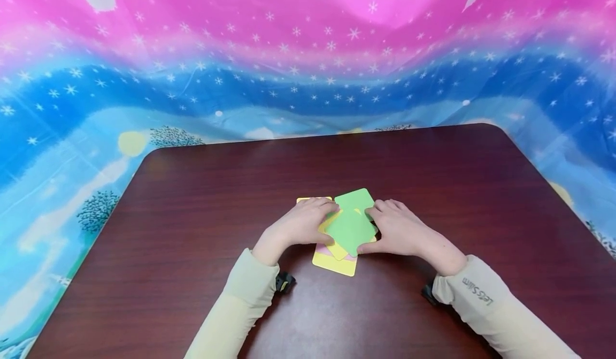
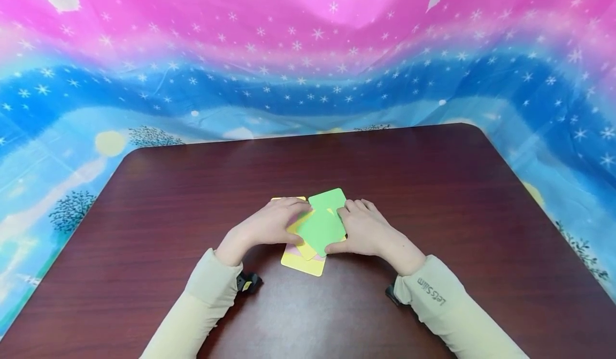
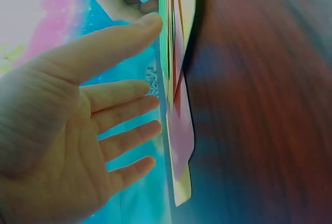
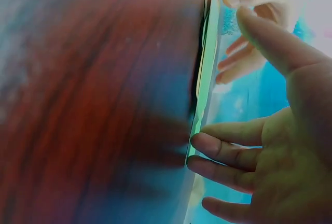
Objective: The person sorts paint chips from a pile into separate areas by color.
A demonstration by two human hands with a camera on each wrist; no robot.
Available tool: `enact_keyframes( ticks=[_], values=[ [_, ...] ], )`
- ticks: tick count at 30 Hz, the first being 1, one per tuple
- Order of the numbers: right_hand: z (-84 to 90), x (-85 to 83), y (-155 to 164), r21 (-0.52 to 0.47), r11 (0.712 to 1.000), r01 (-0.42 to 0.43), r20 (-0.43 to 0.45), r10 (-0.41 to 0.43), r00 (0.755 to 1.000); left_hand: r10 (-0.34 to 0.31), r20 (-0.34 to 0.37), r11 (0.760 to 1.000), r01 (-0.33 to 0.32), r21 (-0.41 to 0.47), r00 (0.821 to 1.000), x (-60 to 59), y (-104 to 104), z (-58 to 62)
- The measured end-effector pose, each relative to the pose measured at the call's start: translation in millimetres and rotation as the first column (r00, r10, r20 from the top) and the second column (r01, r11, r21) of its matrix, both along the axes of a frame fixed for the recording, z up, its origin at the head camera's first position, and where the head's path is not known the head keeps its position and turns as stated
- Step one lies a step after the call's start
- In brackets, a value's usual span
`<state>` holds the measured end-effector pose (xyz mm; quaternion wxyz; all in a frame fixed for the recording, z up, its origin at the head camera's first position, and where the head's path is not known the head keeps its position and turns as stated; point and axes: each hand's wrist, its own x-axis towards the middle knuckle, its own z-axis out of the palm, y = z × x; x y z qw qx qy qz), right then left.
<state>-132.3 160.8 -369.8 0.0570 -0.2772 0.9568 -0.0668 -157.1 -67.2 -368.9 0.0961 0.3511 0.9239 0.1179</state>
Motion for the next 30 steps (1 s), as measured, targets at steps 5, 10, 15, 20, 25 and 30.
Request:
enact_keyframes(
  ticks=[5, 10, 15, 20, 25, 30],
  values=[
    [0.5, 0.5, -7, 0.038, 0.999, 0.008, 0.024, -0.009, 1.0, -0.007, 0.006, 1.0, 0.007, -0.025, 1.0, -2.2, 7, -0.9],
    [0.9, 2.0, -15, 0.105, 0.994, 0.027, -0.002, -0.027, 1.0, -0.017, 0.004, 0.999, 0.017, -0.05, 1.0, -4.7, 14, -3.0],
    [-1.8, 3.7, -21, 0.16, 0.986, 0.037, -0.033, -0.032, 0.999, -0.014, 0.01, 0.998, 0.014, -0.063, 1.0, -5.0, 21, -4.9],
    [-3.1, 3.7, -23, 0.167, 0.985, 0.035, -0.04, -0.029, 0.999, -0.013, 0.017, 0.997, 0.014, -0.07, 1.0, -3.9, 23, -4.6],
    [-2.4, 3.6, -22, 0.132, 0.991, 0.015, -0.039, -0.01, 0.999, -0.021, 0.022, 0.998, 0.023, -0.066, 1.0, -2.9, 22, -4.9],
    [1.5, 2.1, -21, 0.085, 0.996, -0.012, -0.046, 0.016, 0.999, -0.024, 0.019, 0.998, 0.025, -0.063, 1.0, -1.9, 21, -4.1]
  ],
)
